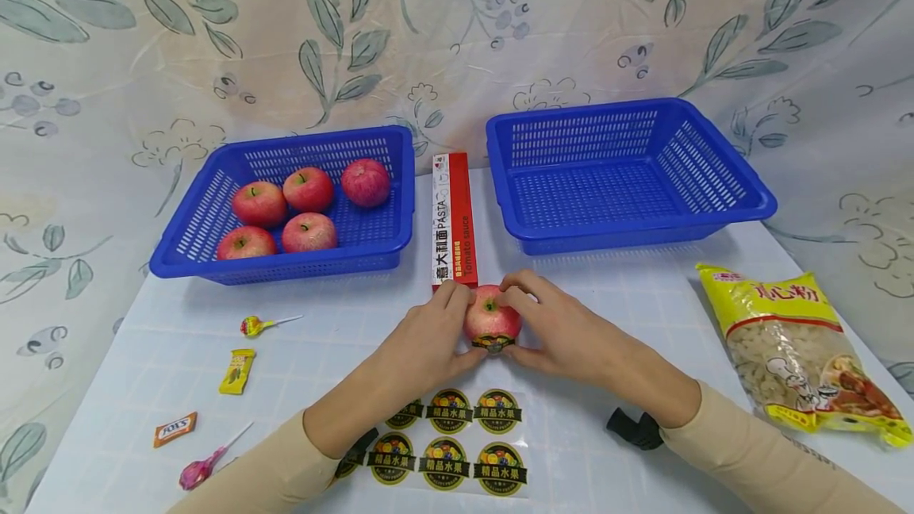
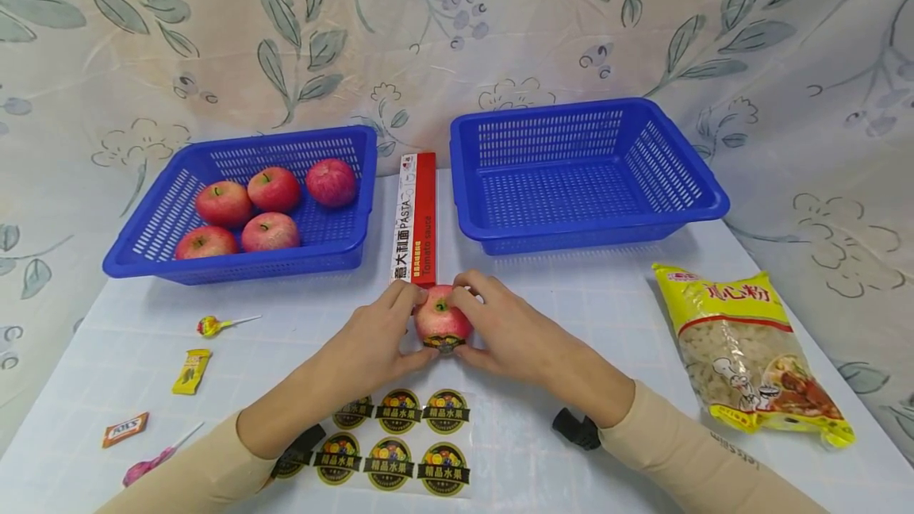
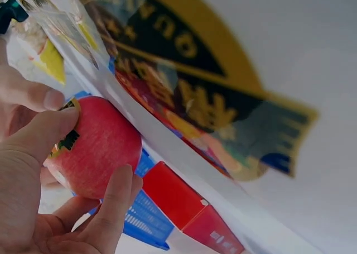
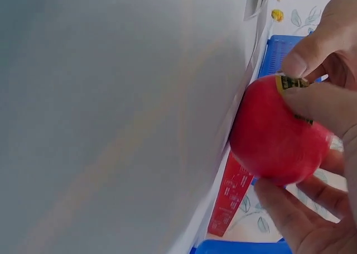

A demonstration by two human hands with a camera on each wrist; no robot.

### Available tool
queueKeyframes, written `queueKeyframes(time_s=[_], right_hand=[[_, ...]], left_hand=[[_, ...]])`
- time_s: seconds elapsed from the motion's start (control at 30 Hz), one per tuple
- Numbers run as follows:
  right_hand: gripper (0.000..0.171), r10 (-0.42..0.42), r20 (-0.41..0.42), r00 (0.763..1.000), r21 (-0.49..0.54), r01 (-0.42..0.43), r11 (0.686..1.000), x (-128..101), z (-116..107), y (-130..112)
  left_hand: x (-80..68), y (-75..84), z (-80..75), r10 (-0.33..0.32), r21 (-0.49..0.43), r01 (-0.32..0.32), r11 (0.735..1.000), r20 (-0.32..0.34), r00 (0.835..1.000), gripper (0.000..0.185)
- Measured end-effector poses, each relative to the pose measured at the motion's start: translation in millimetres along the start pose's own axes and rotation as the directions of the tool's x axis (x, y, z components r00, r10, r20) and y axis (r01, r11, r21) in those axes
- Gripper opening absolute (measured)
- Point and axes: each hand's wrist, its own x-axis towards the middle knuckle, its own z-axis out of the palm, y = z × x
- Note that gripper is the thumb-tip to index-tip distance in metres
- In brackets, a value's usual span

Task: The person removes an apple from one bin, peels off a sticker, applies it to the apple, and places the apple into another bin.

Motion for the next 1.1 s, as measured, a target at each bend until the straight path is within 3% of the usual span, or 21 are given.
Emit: queueKeyframes(time_s=[0.2, 0.47, 0.9, 1.1], right_hand=[[0.041, -0.022, 0.002, 1.000, 0.069, 0.022, 0.997, -2.9, -4.2, 2.7], [0.038, -0.030, 0.002, 1.000, 0.086, 0.030, 0.996, -4.9, -5.3, 4.6], [0.047, 0.070, 0.058, 0.996, 0.112, -0.076, 0.991, -1.2, -5.9, 0.2], [0.048, 0.078, 0.073, 0.994, 0.137, -0.087, 0.987, 0.4, -6.5, -0.3]], left_hand=[[-1.0, -4.2, -5.1, 0.043, -0.025, -0.042, 0.999, 0.034, 0.998, 0.055], [-0.2, -10.1, -9.6, 0.087, -0.090, -0.083, 0.993, 0.049, 0.995, 0.049], [-2.3, -12.1, -8.5, 0.083, -0.128, -0.083, 0.988, 0.001, 0.997, 0.043], [-3.0, -11.3, -7.7, 0.069, -0.139, -0.070, 0.988, -0.015, 0.997, 0.041]])
